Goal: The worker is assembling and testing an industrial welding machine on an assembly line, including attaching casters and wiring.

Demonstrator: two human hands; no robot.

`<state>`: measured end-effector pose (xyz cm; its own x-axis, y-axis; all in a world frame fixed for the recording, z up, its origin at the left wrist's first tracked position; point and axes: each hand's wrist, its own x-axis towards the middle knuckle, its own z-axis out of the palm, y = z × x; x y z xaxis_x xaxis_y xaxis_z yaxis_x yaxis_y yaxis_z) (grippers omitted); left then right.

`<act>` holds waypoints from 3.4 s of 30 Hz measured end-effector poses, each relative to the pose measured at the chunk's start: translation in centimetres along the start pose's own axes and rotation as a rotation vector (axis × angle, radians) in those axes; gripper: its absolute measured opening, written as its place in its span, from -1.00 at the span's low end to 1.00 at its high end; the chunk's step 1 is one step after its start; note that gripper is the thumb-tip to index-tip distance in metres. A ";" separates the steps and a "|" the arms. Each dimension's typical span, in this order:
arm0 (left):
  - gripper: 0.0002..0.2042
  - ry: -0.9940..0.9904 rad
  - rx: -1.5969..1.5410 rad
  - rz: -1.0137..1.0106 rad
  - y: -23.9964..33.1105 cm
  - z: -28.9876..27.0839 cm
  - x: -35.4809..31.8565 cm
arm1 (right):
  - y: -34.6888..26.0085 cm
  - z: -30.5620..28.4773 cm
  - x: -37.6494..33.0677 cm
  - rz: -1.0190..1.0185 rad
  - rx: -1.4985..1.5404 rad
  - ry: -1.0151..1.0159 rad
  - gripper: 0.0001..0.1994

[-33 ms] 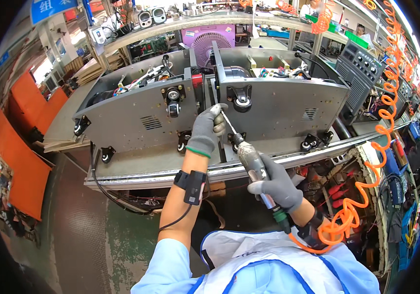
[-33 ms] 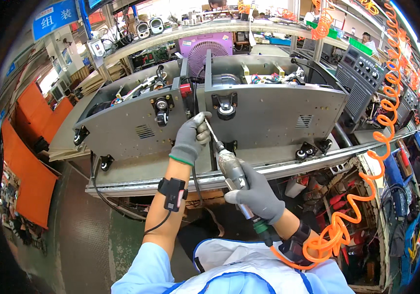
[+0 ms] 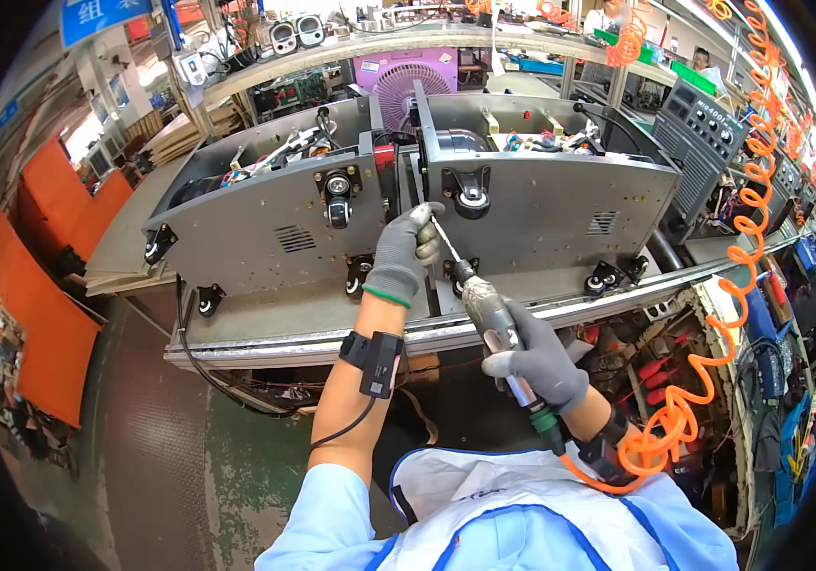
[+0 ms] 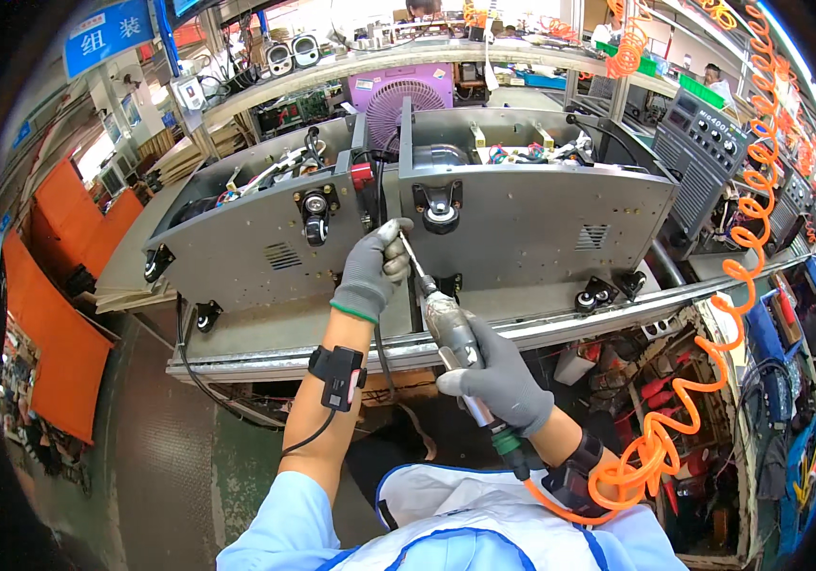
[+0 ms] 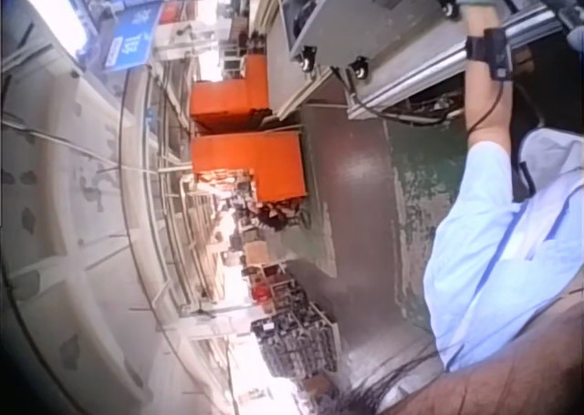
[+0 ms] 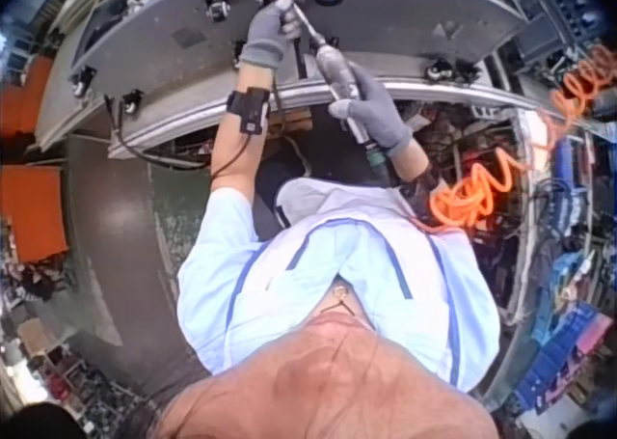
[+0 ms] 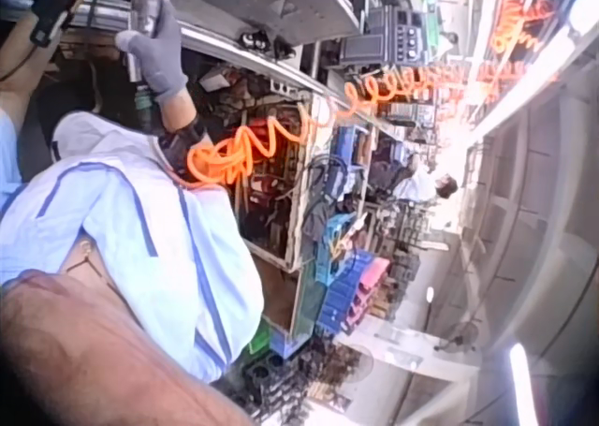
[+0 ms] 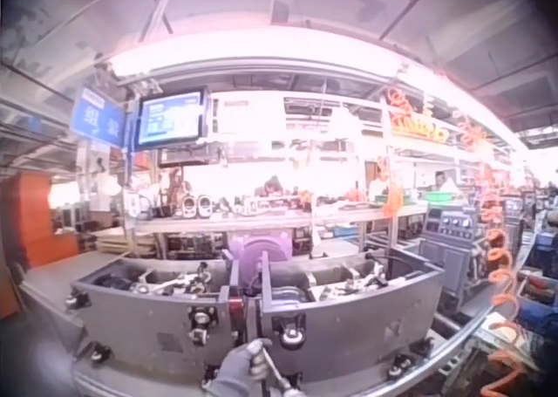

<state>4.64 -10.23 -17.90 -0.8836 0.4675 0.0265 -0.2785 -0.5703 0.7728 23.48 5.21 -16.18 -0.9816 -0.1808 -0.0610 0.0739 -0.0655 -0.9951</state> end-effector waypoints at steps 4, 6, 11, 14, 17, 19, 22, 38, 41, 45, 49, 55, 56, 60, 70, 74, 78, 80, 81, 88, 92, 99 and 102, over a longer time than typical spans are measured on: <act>-0.80 0.014 -0.042 -0.055 -0.1 -0.1 -0.1 | 0.4 0.0 0.3 0.064 0.131 0.023 -0.28; -0.83 0.151 -0.243 -0.101 -1.0 -0.2 0.3 | 0.7 0.4 0.8 -0.012 0.139 0.093 -0.34; -0.75 0.338 -0.376 -0.057 -4.5 -3.0 0.6 | -0.2 1.8 1.9 -0.119 0.173 0.121 -0.39; -0.74 0.331 -0.381 -0.043 -5.5 -3.8 0.1 | -0.4 2.9 2.7 -0.135 0.169 0.169 -0.47; -0.83 0.377 -0.330 -0.028 -5.6 -2.2 -1.2 | -0.3 3.4 2.7 -0.145 0.211 0.195 -0.51; -0.84 0.359 -0.351 -0.027 -5.7 -2.6 -1.7 | 0.2 3.8 2.8 -0.086 0.279 0.193 -0.51; -0.83 0.310 -0.345 -0.065 -6.0 -5.0 -1.7 | 0.5 4.6 2.8 -0.141 0.247 0.216 -0.49; -0.82 0.328 -0.219 -0.199 -7.4 -5.2 -2.1 | -0.3 5.4 2.7 -0.172 0.297 0.230 -0.46; -0.83 0.298 -0.254 -0.171 -7.5 -5.3 -2.3 | -0.2 5.4 2.8 -0.160 0.268 0.238 -0.45; -0.87 0.284 -0.296 -0.160 -8.0 -5.4 -2.4 | 0.2 5.2 2.9 -0.159 0.319 0.206 -0.44; -0.88 0.263 -0.298 -0.167 -8.2 -6.0 -2.4 | -0.2 5.6 2.7 -0.124 0.311 0.244 -0.45; -0.88 0.294 -0.356 -0.216 -8.3 -6.2 -2.7 | 0.3 5.5 2.7 -0.121 0.285 0.252 -0.46; -0.88 0.298 -0.375 -0.222 -8.4 -6.2 -2.8 | 0.3 5.5 2.8 -0.121 0.282 0.252 -0.46; -0.87 0.286 -0.373 -0.218 -9.0 -6.5 -3.1 | -0.1 5.5 2.7 -0.110 0.283 0.241 -0.47; -0.82 0.230 -0.337 -0.180 -9.0 -7.0 -3.6 | -2.0 5.6 3.1 -0.074 0.357 0.182 -0.53; -0.84 0.254 -0.307 -0.176 -9.1 -6.9 -3.5 | -2.1 5.3 3.5 -0.079 0.410 0.170 -0.60; -0.84 0.273 -0.328 -0.147 -8.5 -5.8 -3.8 | -2.4 4.9 3.7 -0.071 0.546 0.123 -0.67; -0.85 0.282 -0.322 -0.138 -8.0 -4.9 -4.1 | -2.5 4.9 3.7 -0.070 0.497 0.137 -0.67; -0.85 0.279 -0.315 -0.144 -7.7 -4.2 -4.2 | -2.5 4.9 3.7 -0.061 0.442 0.149 -0.68; -0.84 0.369 -0.354 -0.143 -6.3 -2.1 -3.9 | -3.6 3.6 3.8 -0.041 0.518 0.076 -0.71; -0.83 0.360 -0.346 -0.120 -4.5 -0.6 -2.8 | -3.7 3.3 2.9 -0.046 0.428 0.057 -0.59; -0.78 0.142 -0.301 -0.037 -0.7 -0.2 -1.4 | -3.5 2.1 -1.7 0.099 0.133 -0.032 -0.43; -0.76 0.074 -0.269 -0.035 -0.2 0.4 -1.5 | -2.5 0.4 -1.9 0.141 0.149 -0.061 -0.39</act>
<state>6.23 -10.53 -17.82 -0.8939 0.4453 -0.0515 -0.3908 -0.7180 0.5760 25.22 5.37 -13.53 -0.9477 -0.2570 -0.1895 0.2394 -0.1793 -0.9542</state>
